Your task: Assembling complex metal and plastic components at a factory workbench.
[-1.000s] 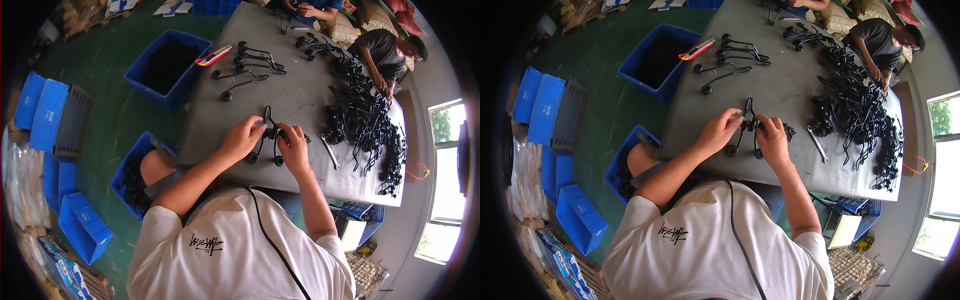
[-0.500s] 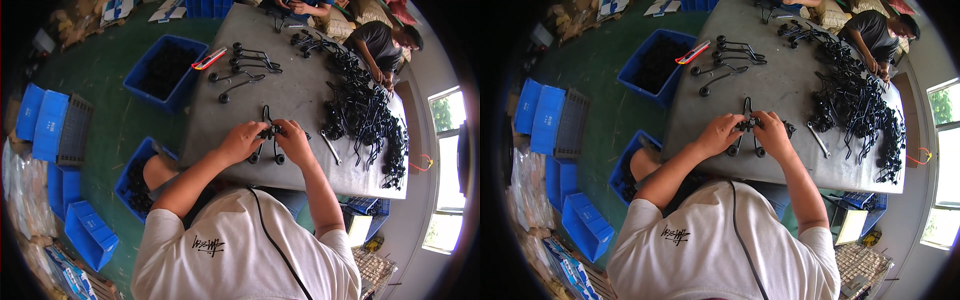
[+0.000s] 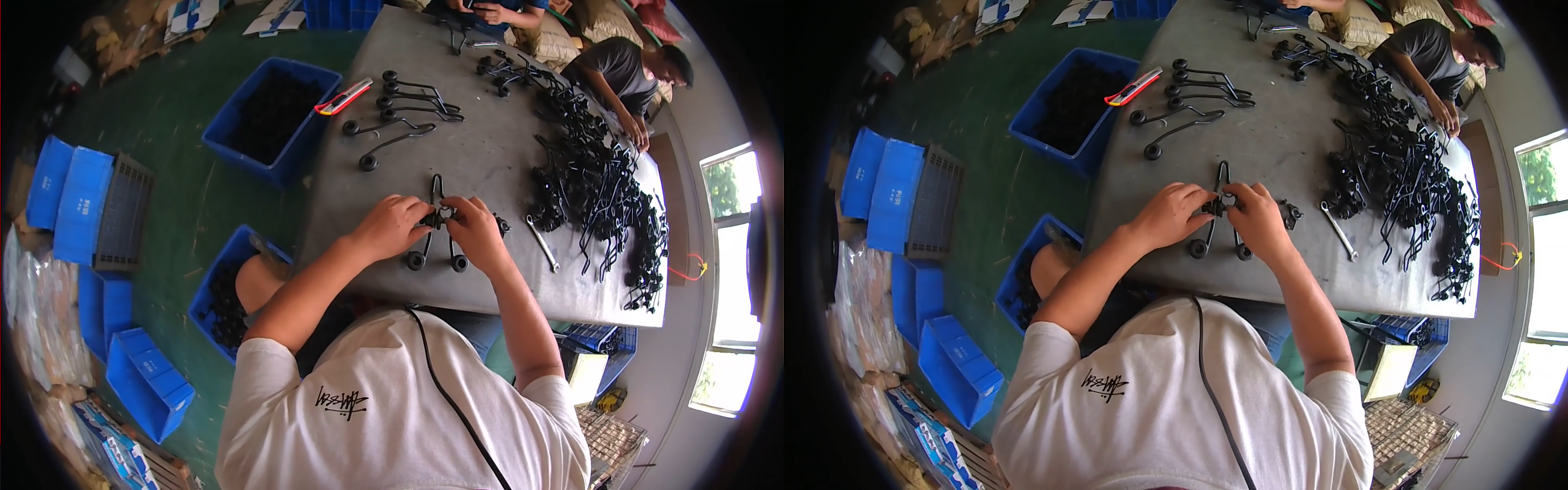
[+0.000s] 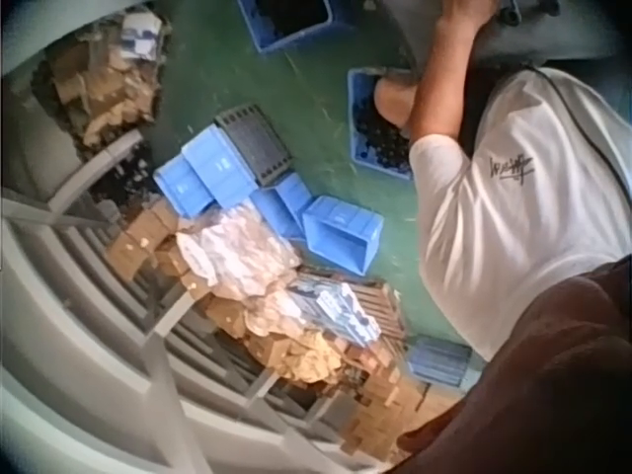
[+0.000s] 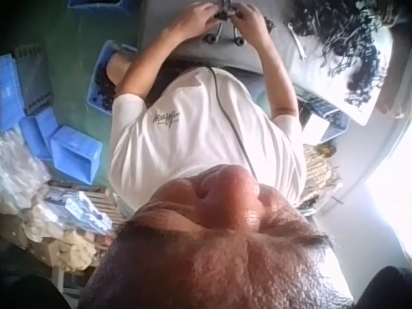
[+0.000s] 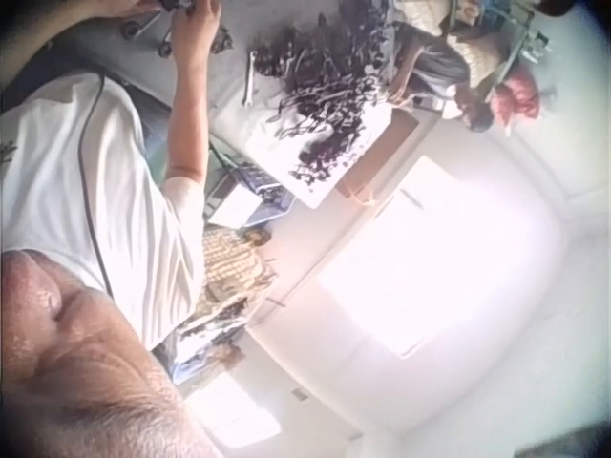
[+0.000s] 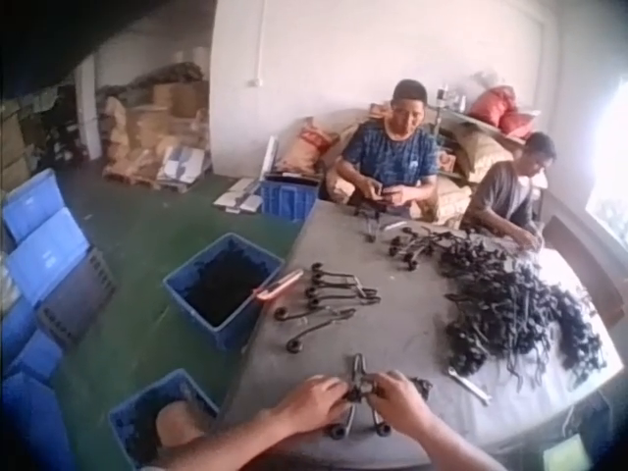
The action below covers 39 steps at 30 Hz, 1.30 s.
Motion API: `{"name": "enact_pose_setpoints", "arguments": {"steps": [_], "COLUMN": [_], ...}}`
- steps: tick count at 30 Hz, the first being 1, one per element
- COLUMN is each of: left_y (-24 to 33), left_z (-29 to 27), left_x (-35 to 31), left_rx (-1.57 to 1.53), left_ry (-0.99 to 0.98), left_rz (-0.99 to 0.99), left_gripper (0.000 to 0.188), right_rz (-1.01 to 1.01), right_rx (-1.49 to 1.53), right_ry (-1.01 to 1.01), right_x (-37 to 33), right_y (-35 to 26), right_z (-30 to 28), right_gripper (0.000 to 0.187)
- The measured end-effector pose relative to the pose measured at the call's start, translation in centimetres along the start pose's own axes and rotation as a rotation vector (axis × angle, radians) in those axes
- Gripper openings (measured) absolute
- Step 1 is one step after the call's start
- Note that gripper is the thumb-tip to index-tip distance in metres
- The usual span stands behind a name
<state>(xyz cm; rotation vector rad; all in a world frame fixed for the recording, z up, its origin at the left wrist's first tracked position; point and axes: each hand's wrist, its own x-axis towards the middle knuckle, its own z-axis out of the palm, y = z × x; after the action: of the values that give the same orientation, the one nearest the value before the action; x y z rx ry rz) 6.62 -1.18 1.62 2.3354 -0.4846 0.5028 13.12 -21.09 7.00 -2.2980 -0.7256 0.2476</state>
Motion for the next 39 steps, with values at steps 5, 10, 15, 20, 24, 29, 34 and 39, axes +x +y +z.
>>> {"name": "enact_pose_setpoints", "arguments": {"steps": [5, 10, 15, 20, 24, 29, 34, 39], "left_y": [-0.3, -0.8, -0.8, -1.9, -1.6, -1.9, -1.6, -0.2], "left_z": [-0.5, -0.3, 0.2, 0.2, -0.6, -0.4, -0.3, -1.3], "left_x": [0.8, 0.7, 0.0, 0.2, 0.9, 0.9, 1.9, 3.2], "left_rx": [-0.037, -0.074, -0.218, -0.235, -0.184, -0.217, -0.292, -0.205], "left_ry": [-0.024, -0.064, -0.009, -0.02, 0.015, -0.039, -0.146, -0.254], "left_rz": [0.026, 0.087, -0.077, -0.021, 0.027, 0.002, -0.098, -0.051], "left_gripper": [0.034, 0.042, 0.037, 0.034, 0.032, 0.032, 0.035, 0.051], "right_rz": [0.034, 0.065, 0.078, 0.099, 0.142, 0.141, 0.099, 0.041], "right_rx": [0.031, 0.059, 0.063, 0.119, 0.152, 0.147, 0.149, 0.153], "right_ry": [-0.015, -0.071, 0.009, 0.0, 0.023, 0.032, 0.099, 0.187], "right_x": [0.0, 0.6, 0.0, 0.2, 0.4, 0.3, -0.2, -0.6], "right_y": [0.1, 0.5, 0.4, 1.0, 1.4, 1.1, 1.4, 2.8], "right_z": [0.0, 0.1, 0.8, 1.1, 1.3, 1.4, 2.0, 3.1], "right_gripper": [0.036, 0.036, 0.036, 0.036, 0.036, 0.037, 0.038, 0.038]}}
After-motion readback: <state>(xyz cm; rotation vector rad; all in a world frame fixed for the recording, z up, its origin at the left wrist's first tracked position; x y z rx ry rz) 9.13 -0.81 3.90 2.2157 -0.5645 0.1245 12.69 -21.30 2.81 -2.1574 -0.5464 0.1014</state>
